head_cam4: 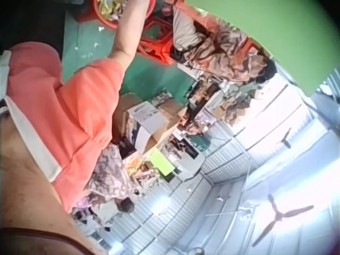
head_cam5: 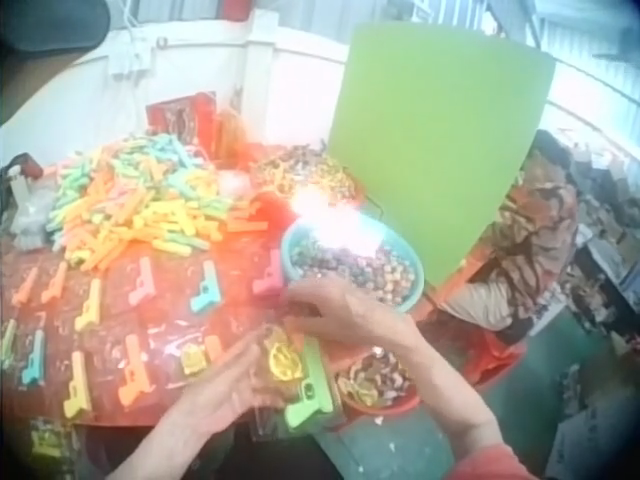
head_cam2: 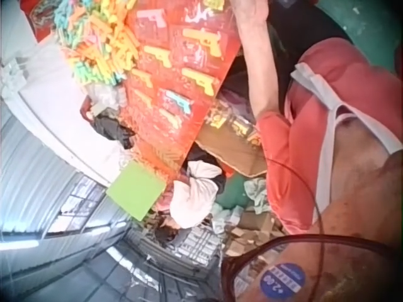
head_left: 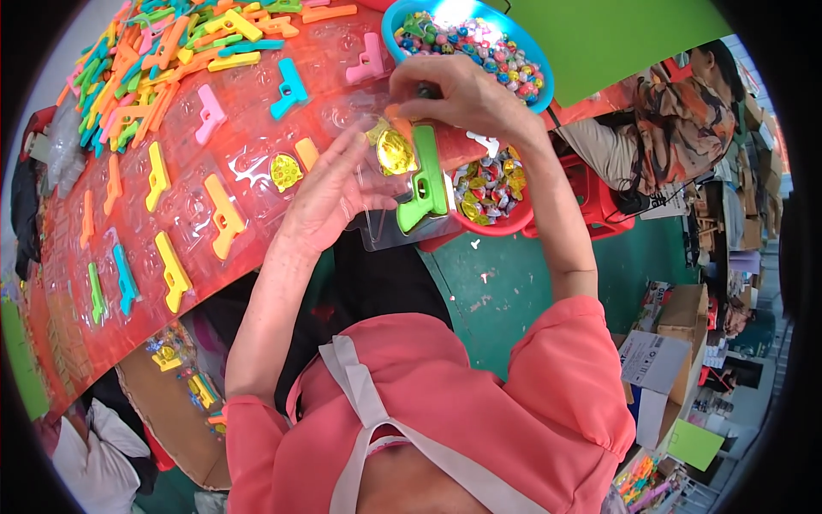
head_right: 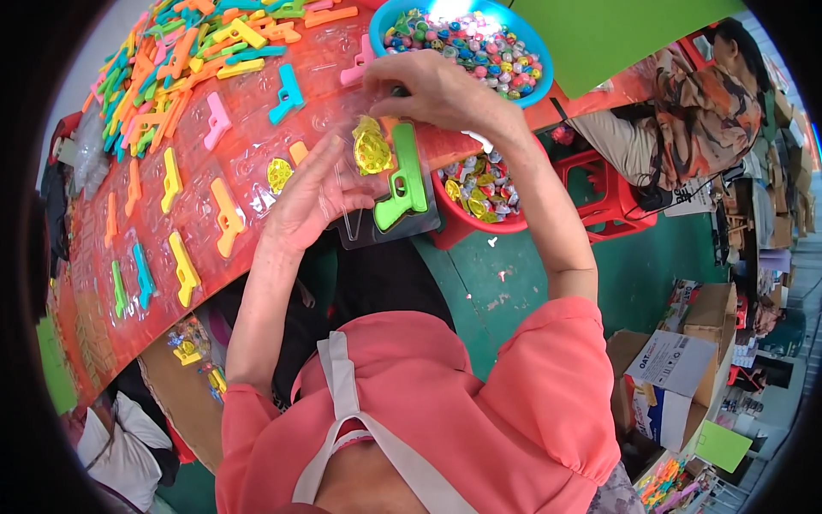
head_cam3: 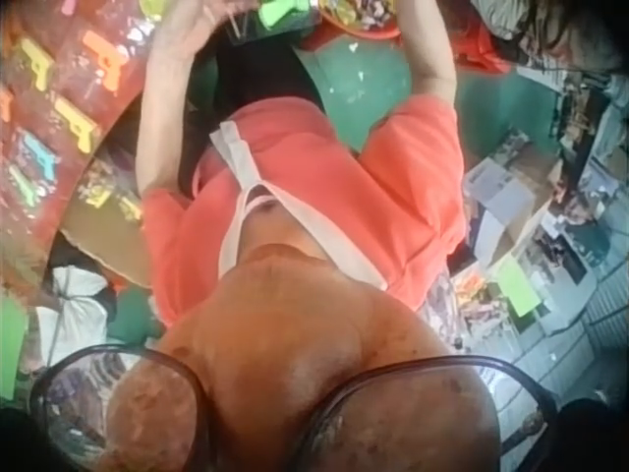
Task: Packaging toy water guns into plastic containers and then into a cardboard box.
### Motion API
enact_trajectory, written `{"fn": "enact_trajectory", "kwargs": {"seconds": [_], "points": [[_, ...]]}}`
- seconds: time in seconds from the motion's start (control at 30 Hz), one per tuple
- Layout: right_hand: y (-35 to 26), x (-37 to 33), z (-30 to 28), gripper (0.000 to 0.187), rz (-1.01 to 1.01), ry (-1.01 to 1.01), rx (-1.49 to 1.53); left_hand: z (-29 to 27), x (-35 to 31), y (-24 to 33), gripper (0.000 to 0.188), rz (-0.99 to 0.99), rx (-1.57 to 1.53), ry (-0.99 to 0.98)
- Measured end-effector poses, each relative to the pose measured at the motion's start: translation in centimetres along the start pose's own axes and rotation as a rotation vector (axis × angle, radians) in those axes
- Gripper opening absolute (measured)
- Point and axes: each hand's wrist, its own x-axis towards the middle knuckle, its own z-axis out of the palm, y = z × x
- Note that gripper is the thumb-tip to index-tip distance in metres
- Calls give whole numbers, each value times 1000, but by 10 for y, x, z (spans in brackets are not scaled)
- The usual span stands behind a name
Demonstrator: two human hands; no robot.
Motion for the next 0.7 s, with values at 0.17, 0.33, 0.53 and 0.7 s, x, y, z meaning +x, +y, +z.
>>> {"fn": "enact_trajectory", "kwargs": {"seconds": [0.17, 0.33, 0.53, 0.7], "points": [[-13, 3, -3, 29, 52, 133, -40, 3, -8, 0, 53, -3, 9, -3], [60, -37, -18, 24, 253, 99, -500, -2, -7, -2, 53, -25, -26, -18], [59, -30, -17, 24, 227, 251, -379, 3, -4, -1, 55, -14, -28, -45], [1, 0, 10, 22, 213, 220, 310, 2, -2, -2, 58, -40, 54, -68]]}}
